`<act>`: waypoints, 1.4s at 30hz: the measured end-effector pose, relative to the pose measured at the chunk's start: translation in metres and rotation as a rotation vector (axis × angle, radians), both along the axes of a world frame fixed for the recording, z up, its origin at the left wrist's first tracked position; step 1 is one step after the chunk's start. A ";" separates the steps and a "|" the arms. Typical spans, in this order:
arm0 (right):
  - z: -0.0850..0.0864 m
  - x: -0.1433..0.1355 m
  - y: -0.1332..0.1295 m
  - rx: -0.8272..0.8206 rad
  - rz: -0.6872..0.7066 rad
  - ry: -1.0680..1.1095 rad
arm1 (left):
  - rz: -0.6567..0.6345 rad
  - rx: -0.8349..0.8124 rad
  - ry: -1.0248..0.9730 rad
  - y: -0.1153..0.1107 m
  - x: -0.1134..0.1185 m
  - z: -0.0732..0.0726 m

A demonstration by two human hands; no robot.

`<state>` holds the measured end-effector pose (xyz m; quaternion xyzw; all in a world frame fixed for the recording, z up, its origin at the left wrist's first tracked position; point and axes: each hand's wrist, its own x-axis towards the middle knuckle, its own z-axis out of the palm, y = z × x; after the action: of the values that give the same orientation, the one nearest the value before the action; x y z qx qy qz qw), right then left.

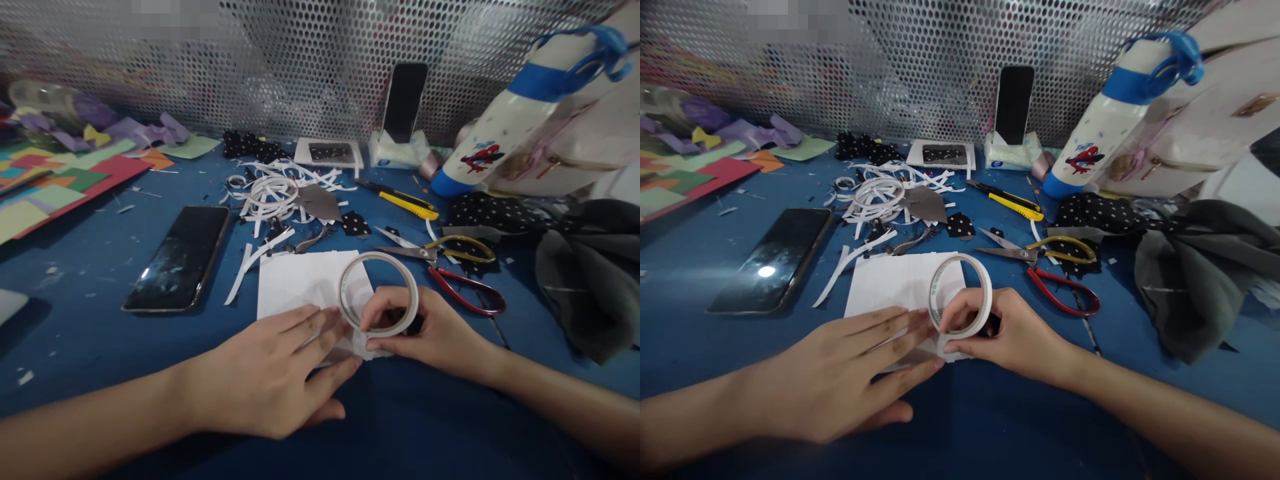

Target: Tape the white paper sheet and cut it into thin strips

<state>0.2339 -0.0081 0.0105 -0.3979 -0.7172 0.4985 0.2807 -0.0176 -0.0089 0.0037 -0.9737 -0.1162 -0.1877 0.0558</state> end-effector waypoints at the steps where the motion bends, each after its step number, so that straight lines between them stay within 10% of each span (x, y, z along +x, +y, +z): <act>1: 0.000 0.000 0.000 0.014 -0.001 -0.006 | -0.002 0.005 -0.001 0.000 0.000 0.000; 42: -0.007 0.000 -0.004 0.268 -0.003 -0.106 | 0.137 0.105 0.019 -0.023 0.014 -0.006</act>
<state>0.2336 -0.0118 0.0039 -0.3839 -0.7904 0.3763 0.2939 -0.0033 -0.0321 -0.0023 -0.9609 -0.1721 -0.1801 0.1207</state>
